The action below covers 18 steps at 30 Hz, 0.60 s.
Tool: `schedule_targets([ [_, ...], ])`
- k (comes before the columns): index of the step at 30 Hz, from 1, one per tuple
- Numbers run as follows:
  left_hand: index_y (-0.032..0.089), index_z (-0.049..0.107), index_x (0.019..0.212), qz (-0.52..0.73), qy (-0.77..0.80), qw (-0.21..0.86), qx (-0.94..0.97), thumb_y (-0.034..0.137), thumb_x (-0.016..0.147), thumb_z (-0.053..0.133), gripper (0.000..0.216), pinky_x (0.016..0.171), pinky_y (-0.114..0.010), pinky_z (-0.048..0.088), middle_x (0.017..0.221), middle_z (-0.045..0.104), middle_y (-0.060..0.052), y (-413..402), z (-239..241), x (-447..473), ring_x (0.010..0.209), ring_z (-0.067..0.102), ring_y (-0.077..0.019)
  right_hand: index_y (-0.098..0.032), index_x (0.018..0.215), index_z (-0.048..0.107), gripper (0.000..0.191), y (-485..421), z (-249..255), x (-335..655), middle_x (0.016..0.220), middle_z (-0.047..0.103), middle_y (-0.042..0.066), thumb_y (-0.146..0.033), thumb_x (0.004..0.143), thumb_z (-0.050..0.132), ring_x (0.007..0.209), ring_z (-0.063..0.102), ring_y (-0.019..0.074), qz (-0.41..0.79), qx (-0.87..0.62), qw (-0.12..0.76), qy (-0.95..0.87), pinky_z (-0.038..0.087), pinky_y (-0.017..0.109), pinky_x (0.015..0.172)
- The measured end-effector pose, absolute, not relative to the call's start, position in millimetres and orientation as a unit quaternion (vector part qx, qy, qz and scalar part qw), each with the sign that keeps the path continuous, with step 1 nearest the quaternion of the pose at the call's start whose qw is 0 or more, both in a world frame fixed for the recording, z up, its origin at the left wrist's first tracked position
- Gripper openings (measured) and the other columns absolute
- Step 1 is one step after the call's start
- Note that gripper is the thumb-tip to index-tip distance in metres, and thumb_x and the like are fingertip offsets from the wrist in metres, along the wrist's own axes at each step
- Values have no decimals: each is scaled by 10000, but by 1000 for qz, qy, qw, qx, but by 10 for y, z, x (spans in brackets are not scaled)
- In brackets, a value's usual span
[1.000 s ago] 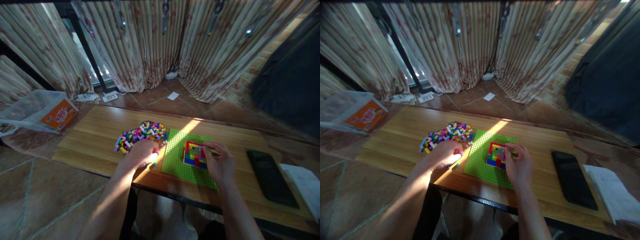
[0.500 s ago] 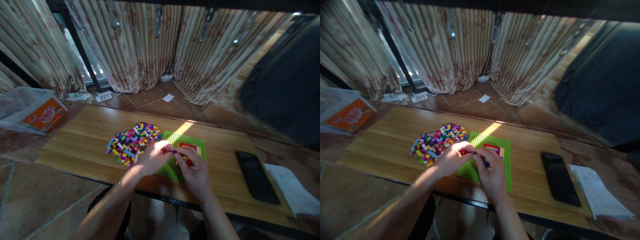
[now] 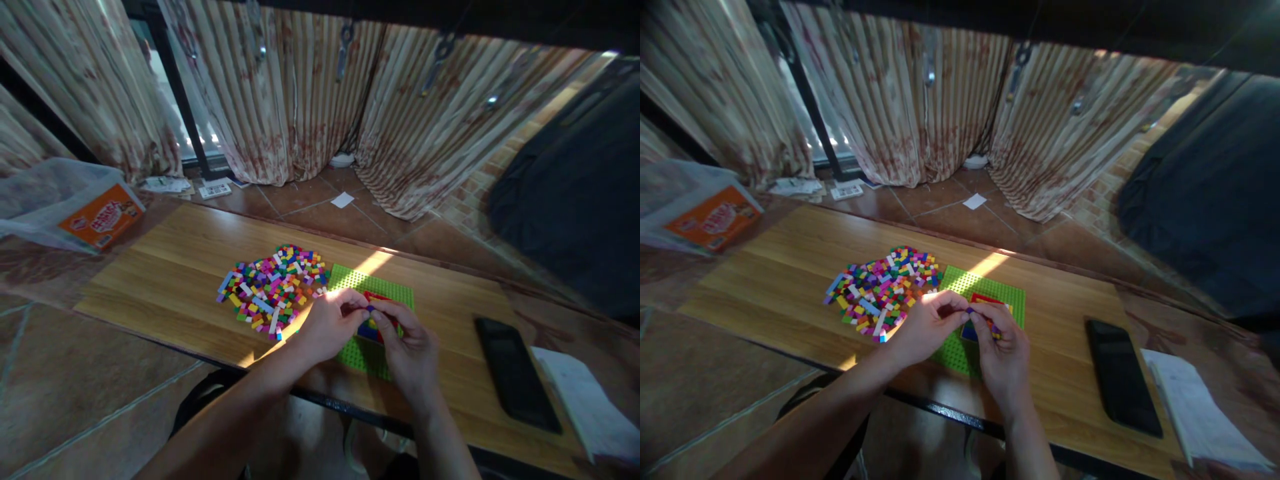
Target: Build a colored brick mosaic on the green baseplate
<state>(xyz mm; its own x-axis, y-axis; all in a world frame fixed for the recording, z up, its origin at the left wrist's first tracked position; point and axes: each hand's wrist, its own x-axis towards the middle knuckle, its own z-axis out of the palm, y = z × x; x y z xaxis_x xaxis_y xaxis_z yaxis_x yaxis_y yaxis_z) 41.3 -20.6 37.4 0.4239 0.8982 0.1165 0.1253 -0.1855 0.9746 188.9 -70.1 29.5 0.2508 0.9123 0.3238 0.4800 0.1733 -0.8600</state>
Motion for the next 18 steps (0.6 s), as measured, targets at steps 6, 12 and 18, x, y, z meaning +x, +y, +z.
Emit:
schedule_targets([
  [6, 173, 678, 1040, 303, 511, 410, 692, 189, 835, 543, 246, 784, -273, 515, 981, 715, -39, -193, 373, 413, 821, 642, -159, -248, 875, 730, 179, -634, 238, 2083, 993, 665, 62, -362, 856, 593, 950, 611, 226, 95, -670, 465, -571, 498, 405, 837],
  [12, 167, 622, 1209, 239, 506, 419, 715, 225, 837, 533, 386, 748, -301, 515, 1041, 707, -43, -220, 344, 435, 732, 628, -158, -258, 845, 753, 188, -565, 169, 2103, 1101, 614, 82, -372, 839, 604, 1046, 540, 270, 81, -687, 413, -592, 435, 491, 910],
  [18, 177, 601, 1257, 221, 479, 434, 730, 216, 818, 537, 445, 764, -317, 509, 985, 710, -54, -236, 361, 454, 761, 634, -179, -280, 824, 759, 164, -528, 143, 2063, 1105, 621, 72, -365, 827, 618, 1110, 516, 283, 99, -677, 412, -602, 410, 517, 940],
])
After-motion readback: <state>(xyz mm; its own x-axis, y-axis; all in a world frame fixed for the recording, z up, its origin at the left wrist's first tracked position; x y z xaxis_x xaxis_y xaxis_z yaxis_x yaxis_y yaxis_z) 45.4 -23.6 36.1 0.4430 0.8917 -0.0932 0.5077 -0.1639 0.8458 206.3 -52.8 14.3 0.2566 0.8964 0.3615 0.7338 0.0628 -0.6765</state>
